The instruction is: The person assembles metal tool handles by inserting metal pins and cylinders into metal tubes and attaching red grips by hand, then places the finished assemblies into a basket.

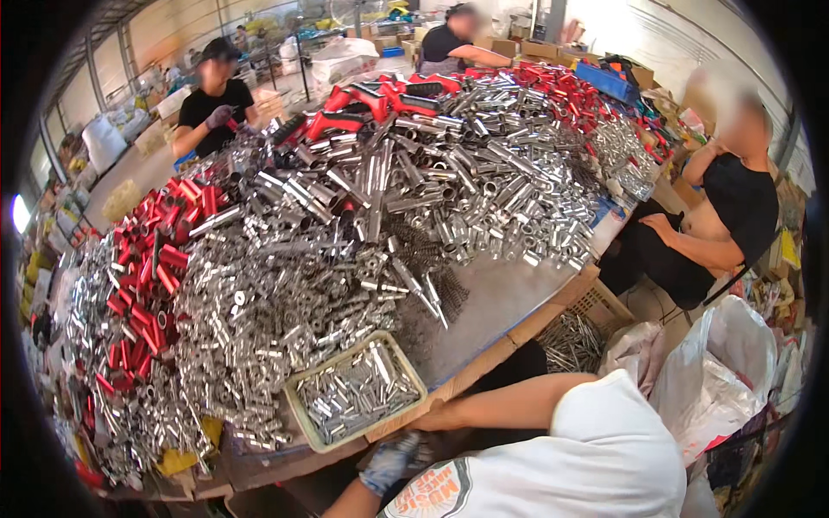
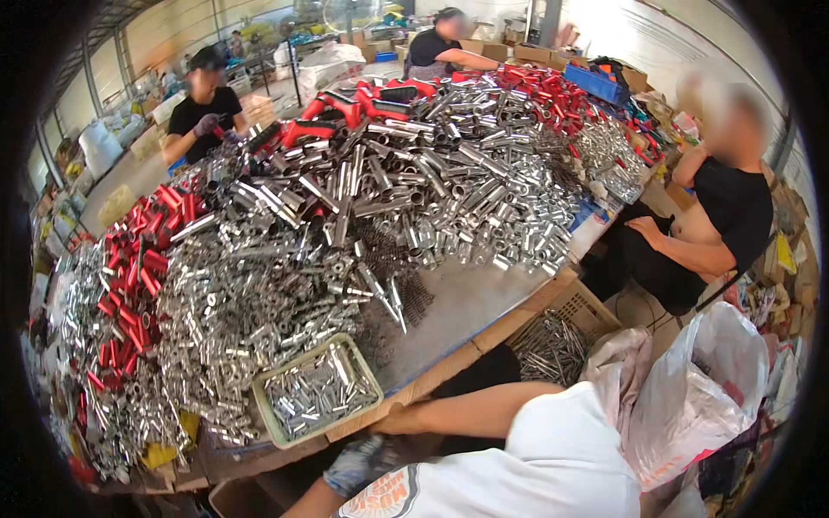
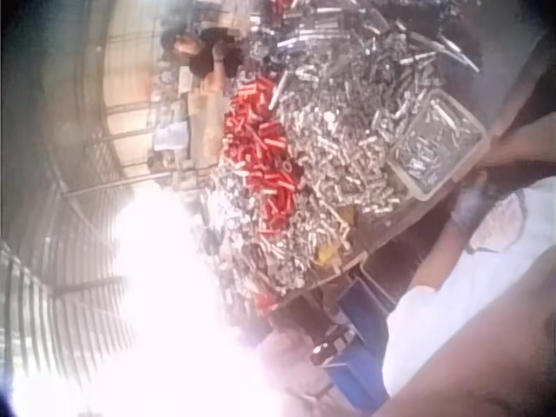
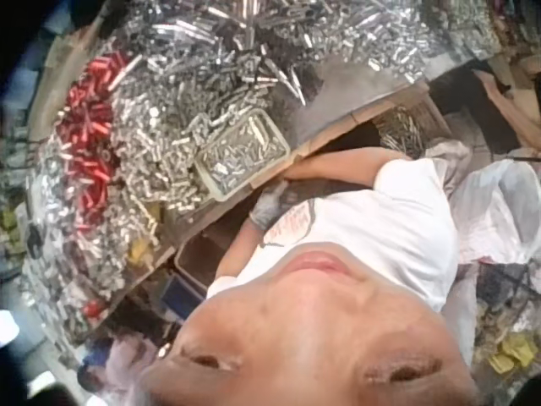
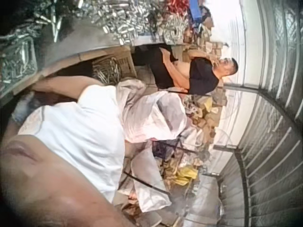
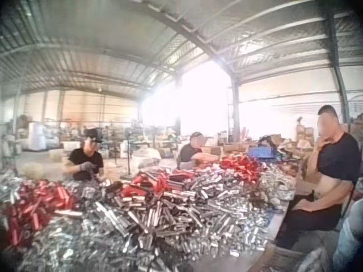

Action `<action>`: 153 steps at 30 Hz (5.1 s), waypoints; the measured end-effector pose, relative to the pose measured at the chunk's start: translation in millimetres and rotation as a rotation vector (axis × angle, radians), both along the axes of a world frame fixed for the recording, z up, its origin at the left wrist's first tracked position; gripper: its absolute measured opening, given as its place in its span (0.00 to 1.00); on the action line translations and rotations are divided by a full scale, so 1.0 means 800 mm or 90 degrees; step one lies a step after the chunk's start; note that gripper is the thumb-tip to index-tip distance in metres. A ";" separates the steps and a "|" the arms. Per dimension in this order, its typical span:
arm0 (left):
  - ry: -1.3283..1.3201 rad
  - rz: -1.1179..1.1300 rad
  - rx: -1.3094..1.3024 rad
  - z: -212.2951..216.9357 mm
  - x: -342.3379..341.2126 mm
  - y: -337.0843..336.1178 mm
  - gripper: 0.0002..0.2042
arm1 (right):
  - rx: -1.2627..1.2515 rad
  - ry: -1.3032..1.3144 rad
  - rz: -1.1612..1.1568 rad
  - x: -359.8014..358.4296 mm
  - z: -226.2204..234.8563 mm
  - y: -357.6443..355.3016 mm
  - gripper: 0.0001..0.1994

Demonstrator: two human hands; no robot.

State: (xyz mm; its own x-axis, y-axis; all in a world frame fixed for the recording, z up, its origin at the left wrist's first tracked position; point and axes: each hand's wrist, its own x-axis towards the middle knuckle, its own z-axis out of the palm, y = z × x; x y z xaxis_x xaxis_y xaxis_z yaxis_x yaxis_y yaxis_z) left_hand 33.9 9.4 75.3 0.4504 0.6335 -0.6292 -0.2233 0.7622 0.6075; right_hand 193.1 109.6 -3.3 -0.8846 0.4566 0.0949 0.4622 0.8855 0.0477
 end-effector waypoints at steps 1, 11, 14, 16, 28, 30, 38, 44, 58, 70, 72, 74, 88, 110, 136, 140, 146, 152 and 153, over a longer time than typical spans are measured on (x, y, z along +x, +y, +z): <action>-0.006 0.045 0.020 -0.015 -0.013 -0.002 0.30 | -0.006 0.000 0.018 0.034 -0.008 0.007 0.36; -0.399 0.888 -0.127 0.015 -0.039 -0.039 0.15 | -0.334 -0.314 0.202 0.034 0.285 -0.064 0.24; -0.358 0.995 0.012 0.111 -0.082 -0.067 0.13 | -1.080 0.201 -0.049 0.029 0.262 -0.055 0.36; -0.291 0.967 0.228 0.113 -0.129 -0.114 0.14 | -1.413 0.263 -0.297 0.004 0.264 -0.060 0.32; 0.348 0.907 0.337 0.080 -0.228 -0.335 0.15 | -1.585 0.050 -0.337 -0.166 0.295 -0.104 0.24; 0.660 0.611 0.256 0.088 -0.225 -0.345 0.22 | -1.587 0.042 -0.401 -0.172 0.285 -0.106 0.23; 0.779 0.528 0.007 -0.151 -0.188 -0.407 0.11 | -1.698 -0.054 -0.172 -0.281 0.251 -0.191 0.24; 0.850 0.533 -0.333 -0.319 -0.212 -0.467 0.07 | -1.367 -0.148 -0.101 -0.232 0.253 -0.150 0.26; 0.495 0.365 0.022 -0.453 -0.216 -0.010 0.17 | -1.078 -0.001 -0.383 -0.100 0.229 -0.101 0.24; 0.489 0.364 0.211 -0.414 -0.146 0.029 0.16 | -0.808 -0.107 -0.235 -0.075 0.257 -0.101 0.25; 0.521 0.395 0.202 -0.415 -0.175 -0.011 0.17 | -0.803 -0.124 -0.231 -0.086 0.276 -0.095 0.25; 0.556 0.426 0.202 -0.397 -0.204 -0.041 0.17 | -0.790 -0.134 -0.227 -0.083 0.284 -0.084 0.26; 0.834 0.767 0.157 -0.168 -0.291 -0.289 0.19 | 0.016 0.135 -0.525 0.014 0.318 0.172 0.23; 0.928 0.332 0.747 0.260 -0.242 0.071 0.17 | -0.520 0.887 -0.434 0.139 0.311 0.087 0.06; 0.825 -0.314 1.009 0.303 -0.039 0.141 0.17 | -0.792 1.004 -0.218 0.126 0.290 0.037 0.28; 0.842 -0.354 0.955 0.292 -0.043 0.129 0.16 | -0.795 1.055 -0.121 0.124 0.283 0.042 0.26; 0.850 -0.282 0.967 0.288 -0.066 0.115 0.16 | -0.768 1.038 -0.101 0.102 0.236 0.062 0.14; 0.904 -0.167 0.915 0.285 -0.117 0.109 0.14 | -0.765 0.997 -0.347 0.086 0.226 0.063 0.14; 0.973 -0.137 0.873 0.286 -0.129 0.110 0.14 | -0.769 0.991 -0.341 0.082 0.228 0.064 0.14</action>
State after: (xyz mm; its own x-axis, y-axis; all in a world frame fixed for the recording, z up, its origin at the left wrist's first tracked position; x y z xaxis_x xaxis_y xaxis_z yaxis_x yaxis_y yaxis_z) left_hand -68.9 97.3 304.4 0.2514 0.9358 0.2470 0.9168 -0.3121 0.2492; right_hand 258.6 160.7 178.8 -0.1559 0.9878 -0.0051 -0.3048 -0.0530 -0.9509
